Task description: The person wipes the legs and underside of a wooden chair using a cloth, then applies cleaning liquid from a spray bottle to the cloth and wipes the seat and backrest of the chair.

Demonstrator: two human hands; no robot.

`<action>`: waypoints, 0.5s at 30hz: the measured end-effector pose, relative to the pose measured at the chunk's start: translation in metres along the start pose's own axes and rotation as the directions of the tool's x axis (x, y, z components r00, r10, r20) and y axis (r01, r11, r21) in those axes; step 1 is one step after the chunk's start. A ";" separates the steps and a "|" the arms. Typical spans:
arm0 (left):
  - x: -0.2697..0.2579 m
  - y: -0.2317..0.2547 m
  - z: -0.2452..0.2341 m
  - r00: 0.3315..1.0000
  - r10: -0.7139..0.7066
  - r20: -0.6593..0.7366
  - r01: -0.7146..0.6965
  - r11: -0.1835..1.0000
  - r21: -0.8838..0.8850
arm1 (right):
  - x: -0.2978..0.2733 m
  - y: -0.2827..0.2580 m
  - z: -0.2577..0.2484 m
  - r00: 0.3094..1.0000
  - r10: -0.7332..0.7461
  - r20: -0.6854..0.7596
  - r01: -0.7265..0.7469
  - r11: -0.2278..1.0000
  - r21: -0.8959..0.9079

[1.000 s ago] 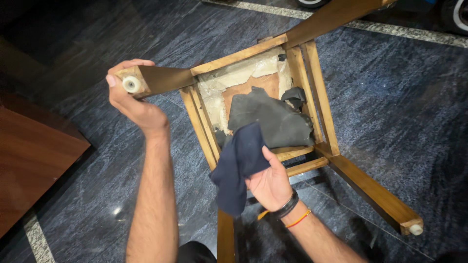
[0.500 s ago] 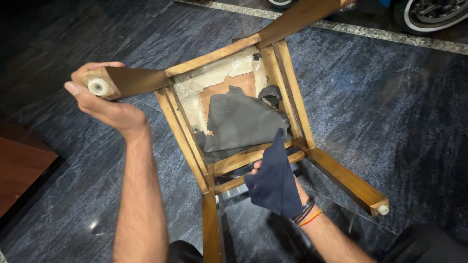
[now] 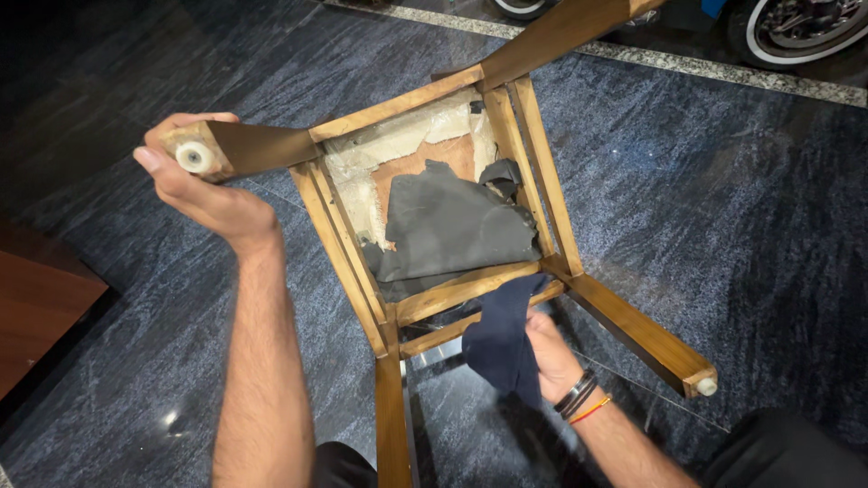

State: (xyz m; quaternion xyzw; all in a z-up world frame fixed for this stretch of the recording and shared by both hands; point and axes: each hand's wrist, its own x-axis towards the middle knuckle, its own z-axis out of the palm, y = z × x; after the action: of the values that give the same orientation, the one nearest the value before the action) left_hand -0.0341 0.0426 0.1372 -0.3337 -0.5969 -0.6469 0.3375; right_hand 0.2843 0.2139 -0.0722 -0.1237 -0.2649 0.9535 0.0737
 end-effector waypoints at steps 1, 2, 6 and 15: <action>0.000 -0.001 -0.001 1.000 0.010 -0.006 -0.010 1.000 0.023 | 0.001 -0.002 0.000 0.991 -0.131 -0.035 0.121 0.970 -0.210; 0.001 -0.002 -0.001 1.000 0.019 -0.011 -0.019 0.999 0.041 | 0.005 -0.010 0.001 0.963 -0.268 -0.043 0.227 0.882 -0.414; 0.000 0.002 0.003 1.000 -0.004 -0.024 0.005 0.999 0.034 | 0.003 -0.059 0.025 0.820 -0.504 0.272 0.526 0.475 -0.705; -0.126 0.082 0.029 0.972 -0.211 0.100 0.198 0.972 0.126 | -0.003 -0.117 0.049 0.779 -0.610 0.147 0.438 0.361 -0.824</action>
State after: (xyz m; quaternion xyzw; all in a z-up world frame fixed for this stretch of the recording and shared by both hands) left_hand 0.1043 0.0718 0.0784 -0.2863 -0.6825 -0.6230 0.2534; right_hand 0.2823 0.2893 0.0303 -0.1392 -0.6946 0.6230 0.3318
